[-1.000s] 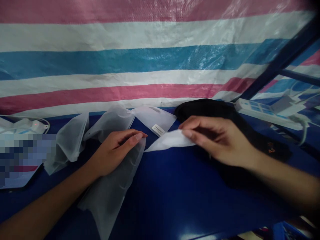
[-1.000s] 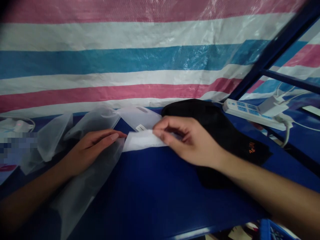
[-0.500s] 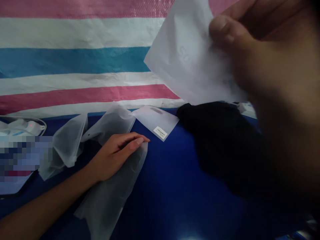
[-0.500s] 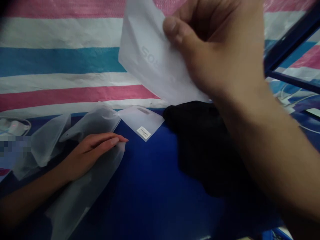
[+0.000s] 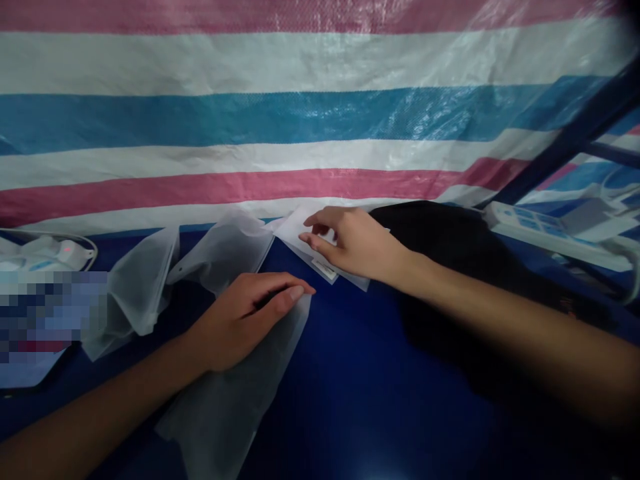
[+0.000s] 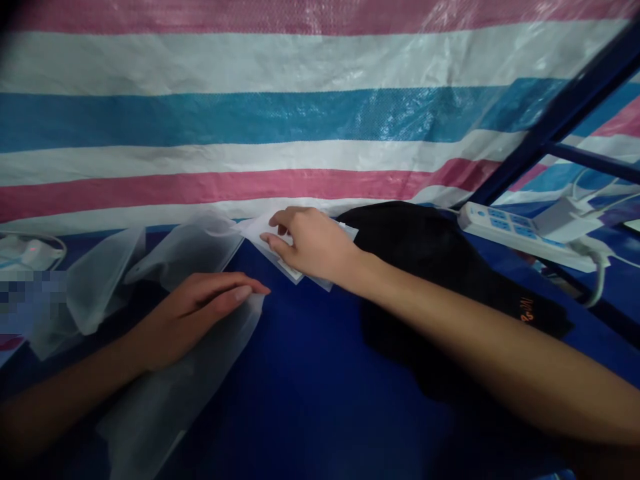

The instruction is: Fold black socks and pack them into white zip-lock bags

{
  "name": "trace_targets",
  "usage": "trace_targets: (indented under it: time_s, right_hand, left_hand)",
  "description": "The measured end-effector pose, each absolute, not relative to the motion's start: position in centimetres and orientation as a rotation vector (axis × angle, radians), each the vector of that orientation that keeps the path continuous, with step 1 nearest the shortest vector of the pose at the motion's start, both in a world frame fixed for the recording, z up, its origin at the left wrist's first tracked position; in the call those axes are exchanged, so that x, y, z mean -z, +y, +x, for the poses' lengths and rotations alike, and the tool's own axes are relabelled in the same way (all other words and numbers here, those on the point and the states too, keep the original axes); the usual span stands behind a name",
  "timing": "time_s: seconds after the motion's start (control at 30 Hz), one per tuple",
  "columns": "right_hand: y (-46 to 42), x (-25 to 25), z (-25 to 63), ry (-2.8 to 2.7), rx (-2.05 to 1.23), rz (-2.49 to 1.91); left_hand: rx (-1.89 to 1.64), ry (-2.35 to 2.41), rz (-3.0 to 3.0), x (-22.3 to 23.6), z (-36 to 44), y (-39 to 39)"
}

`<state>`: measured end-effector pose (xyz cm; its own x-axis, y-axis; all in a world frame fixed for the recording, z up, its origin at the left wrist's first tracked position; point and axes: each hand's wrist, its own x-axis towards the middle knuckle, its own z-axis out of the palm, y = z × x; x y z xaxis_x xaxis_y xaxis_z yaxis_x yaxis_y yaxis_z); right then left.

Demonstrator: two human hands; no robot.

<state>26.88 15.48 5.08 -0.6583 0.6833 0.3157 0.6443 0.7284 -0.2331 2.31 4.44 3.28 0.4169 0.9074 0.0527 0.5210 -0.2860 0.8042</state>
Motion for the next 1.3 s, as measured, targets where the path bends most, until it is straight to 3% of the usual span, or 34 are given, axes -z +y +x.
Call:
trace_targets:
  time_s: [0.2, 0.4, 0.9, 1.1, 1.3]
  right_hand:
    - [16.2, -1.8, 27.7, -2.725, -0.296, -0.887]
    - [16.0, 1.4, 26.8, -2.777, -0.233, -0.907]
    - [13.5, -6.4, 27.0, -2.732, 0.023, -1.397]
    - [14.3, -6.1, 27.4, -2.522, -0.022, -1.266]
    - [14.9, -1.8, 26.5, -2.751, -0.391, -0.846]
  left_hand:
    - [-0.697, 1.146, 1.951, -3.3, 2.4, 4.6]
    - [-0.553, 1.196, 2.091, -4.1, 3.3, 4.7]
    - [-0.072, 1.309, 2.262, -5.3, 4.4, 5.1]
    - [-0.117, 1.147, 2.354, -5.2, 4.7, 4.8]
    - [-0.109, 1.028, 2.435, -5.3, 4.8, 4.2]
